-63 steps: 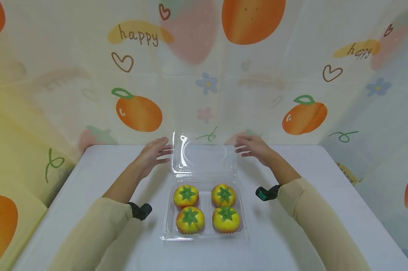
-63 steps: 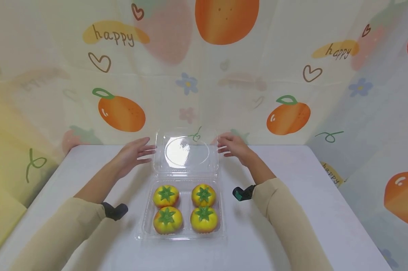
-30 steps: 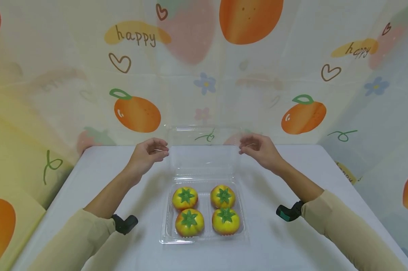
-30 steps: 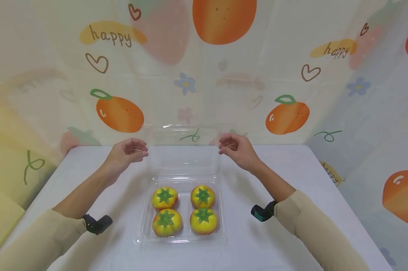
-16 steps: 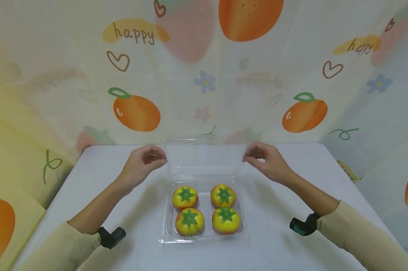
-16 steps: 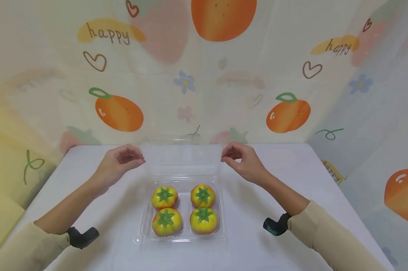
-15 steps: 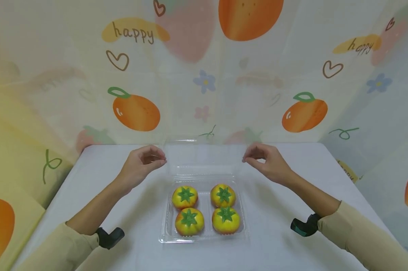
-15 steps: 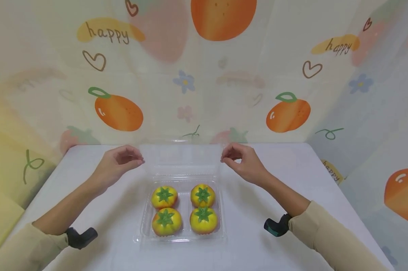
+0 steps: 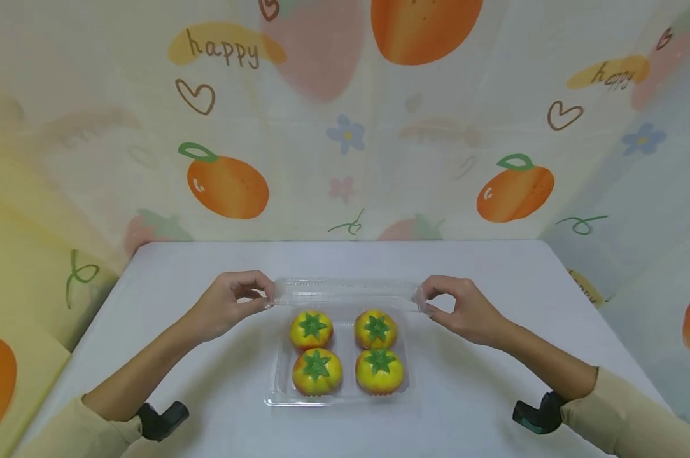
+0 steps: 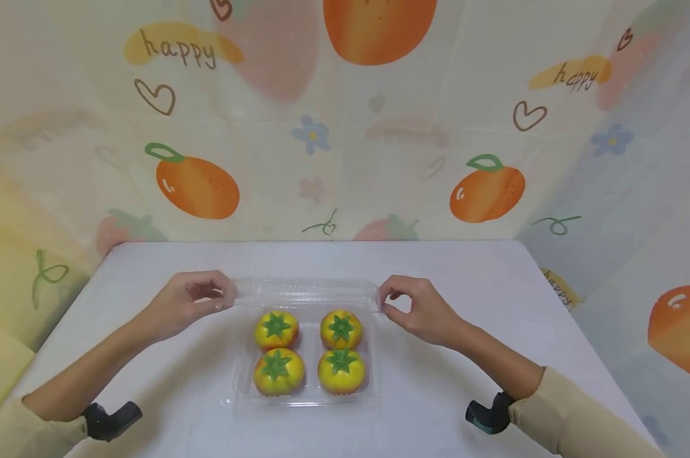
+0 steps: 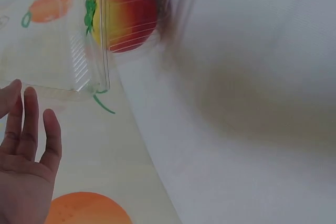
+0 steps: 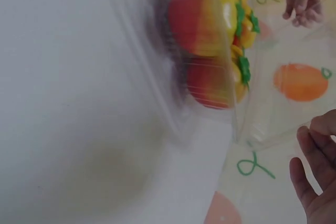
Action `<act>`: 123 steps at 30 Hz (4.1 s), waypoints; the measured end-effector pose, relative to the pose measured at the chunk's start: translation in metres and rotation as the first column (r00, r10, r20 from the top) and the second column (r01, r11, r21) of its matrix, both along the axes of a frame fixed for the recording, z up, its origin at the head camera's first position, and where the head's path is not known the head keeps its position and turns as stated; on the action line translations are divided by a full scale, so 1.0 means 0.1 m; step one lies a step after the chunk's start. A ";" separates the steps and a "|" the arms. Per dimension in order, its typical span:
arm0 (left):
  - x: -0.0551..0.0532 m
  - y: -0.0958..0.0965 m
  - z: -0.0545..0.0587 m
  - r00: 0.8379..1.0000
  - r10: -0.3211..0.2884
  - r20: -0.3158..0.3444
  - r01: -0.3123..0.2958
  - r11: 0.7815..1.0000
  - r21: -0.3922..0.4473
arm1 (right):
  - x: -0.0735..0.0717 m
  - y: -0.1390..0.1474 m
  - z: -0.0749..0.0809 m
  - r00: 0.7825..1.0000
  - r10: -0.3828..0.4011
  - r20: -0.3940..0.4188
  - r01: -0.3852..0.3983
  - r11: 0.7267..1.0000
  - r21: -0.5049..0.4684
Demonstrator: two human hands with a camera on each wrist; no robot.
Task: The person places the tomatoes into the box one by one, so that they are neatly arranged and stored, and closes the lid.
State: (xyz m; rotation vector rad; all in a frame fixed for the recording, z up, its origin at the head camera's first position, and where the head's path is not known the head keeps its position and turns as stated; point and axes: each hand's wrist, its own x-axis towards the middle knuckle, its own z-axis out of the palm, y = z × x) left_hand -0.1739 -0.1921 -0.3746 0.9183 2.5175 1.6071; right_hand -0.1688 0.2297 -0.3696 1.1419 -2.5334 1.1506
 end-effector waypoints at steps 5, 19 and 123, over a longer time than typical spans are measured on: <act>0.06 -0.01 -0.02 0.999 -0.039 -0.026 0.038 0.997 -0.061 | 0.04 -0.01 -0.09 0.997 0.079 -0.025 -0.078 0.997 0.028; 0.14 0.01 -0.28 0.975 -0.126 -0.182 0.091 0.978 -0.189 | 0.14 -0.02 -0.22 0.987 0.154 -0.048 -0.145 0.977 0.155; 0.68 0.10 -0.46 0.703 -0.036 0.710 -0.090 0.986 0.140 | 0.47 -0.18 -0.30 0.546 0.046 0.836 0.044 0.996 -0.083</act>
